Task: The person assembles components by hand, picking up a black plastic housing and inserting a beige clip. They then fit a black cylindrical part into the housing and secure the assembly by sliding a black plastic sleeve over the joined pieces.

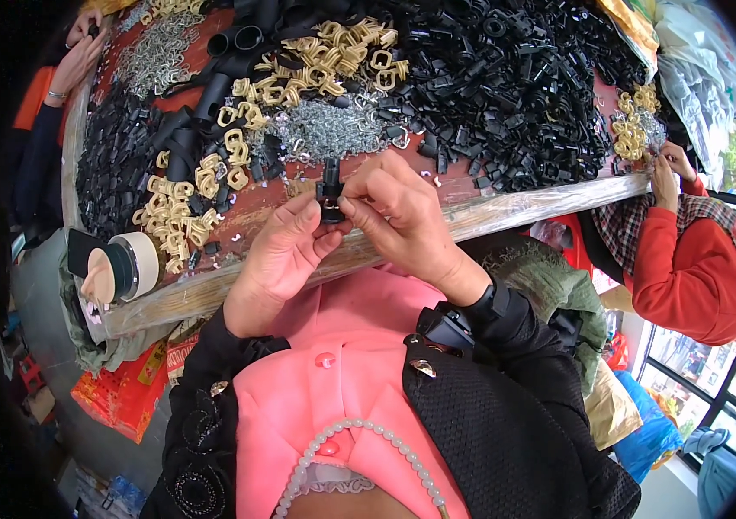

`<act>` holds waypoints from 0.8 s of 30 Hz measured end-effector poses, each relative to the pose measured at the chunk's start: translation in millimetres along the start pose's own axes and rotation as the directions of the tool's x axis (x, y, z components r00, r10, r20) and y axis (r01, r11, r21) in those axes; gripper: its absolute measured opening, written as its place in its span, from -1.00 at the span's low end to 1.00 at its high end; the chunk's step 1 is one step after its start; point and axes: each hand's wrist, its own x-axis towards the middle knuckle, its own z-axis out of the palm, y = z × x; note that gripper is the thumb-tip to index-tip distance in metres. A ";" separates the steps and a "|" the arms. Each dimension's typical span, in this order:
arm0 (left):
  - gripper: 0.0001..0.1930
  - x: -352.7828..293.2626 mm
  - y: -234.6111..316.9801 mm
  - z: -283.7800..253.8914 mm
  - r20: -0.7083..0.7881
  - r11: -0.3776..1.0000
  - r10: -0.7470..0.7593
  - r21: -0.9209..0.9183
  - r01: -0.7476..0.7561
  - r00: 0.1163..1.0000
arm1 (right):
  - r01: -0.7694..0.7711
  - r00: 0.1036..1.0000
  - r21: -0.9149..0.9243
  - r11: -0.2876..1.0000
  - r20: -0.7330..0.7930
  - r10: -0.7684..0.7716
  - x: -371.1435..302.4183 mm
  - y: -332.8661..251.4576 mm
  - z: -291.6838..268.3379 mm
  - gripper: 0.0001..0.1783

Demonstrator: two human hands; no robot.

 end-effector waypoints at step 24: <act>-0.73 -6.3 9.1 4.9 -0.051 0.966 -0.072 0.245 0.083 0.996 | -0.419 0.891 0.370 0.829 0.343 0.297 -7.4 9.0 -15.7 -0.77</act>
